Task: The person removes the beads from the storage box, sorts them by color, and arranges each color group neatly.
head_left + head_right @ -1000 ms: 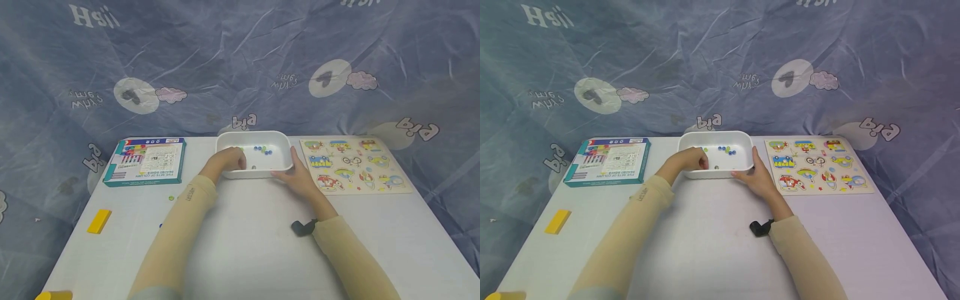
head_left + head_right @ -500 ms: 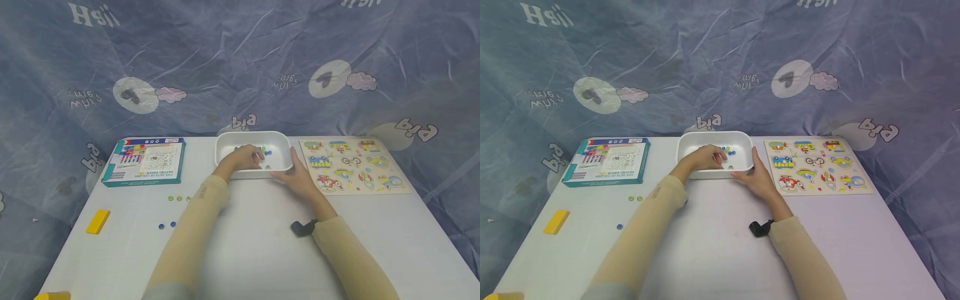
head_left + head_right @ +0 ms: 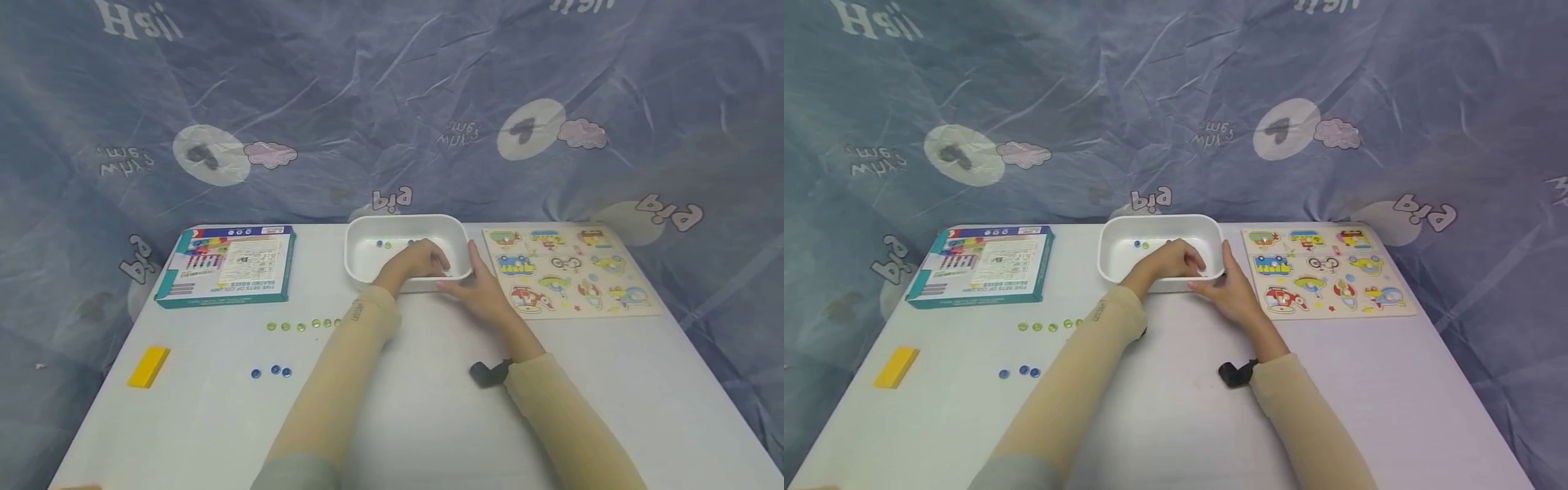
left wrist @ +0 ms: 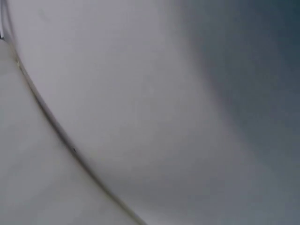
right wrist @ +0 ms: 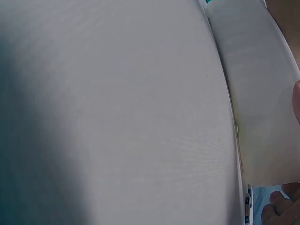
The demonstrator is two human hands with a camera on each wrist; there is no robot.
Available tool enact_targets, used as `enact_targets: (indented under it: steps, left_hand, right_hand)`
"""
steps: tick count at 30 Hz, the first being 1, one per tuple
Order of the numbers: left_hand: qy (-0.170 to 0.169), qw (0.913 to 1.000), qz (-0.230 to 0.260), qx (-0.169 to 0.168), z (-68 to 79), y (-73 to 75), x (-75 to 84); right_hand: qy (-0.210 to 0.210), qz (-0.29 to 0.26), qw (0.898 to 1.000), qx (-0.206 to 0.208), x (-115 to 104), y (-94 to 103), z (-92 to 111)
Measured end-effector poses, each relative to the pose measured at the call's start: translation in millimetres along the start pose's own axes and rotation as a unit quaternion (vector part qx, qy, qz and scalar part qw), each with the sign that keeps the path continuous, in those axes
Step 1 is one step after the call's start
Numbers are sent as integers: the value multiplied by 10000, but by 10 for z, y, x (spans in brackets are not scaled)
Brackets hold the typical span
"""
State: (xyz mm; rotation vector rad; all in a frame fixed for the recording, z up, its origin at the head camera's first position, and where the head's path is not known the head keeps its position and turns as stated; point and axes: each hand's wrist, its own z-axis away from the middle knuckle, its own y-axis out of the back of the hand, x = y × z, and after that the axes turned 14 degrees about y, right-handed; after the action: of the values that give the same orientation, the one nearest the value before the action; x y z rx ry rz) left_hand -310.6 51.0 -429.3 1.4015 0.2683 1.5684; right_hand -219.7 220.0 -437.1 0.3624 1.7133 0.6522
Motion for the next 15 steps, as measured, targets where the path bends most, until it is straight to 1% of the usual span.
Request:
enact_targets:
  steps: [3, 7, 11, 15]
  left_hand:
    - [-90, 9999, 6, -98, -27, -31, 23]
    - [-210, 9996, -44, -202, -52, -67, 52]
    - [-185, 9993, -127, -289, -45, -81, 61]
    - [-137, 9991, -97, -398, -40, -81, 54]
  right_hand:
    - [-19, 36, 10000, 43, 7, 1, 0]
    - [17, -46, 10000, 53, 8, 3, 3]
    - [105, -149, 9998, 42, 12, -3, 0]
    - [117, -145, 9998, 26, 15, -9, -3]
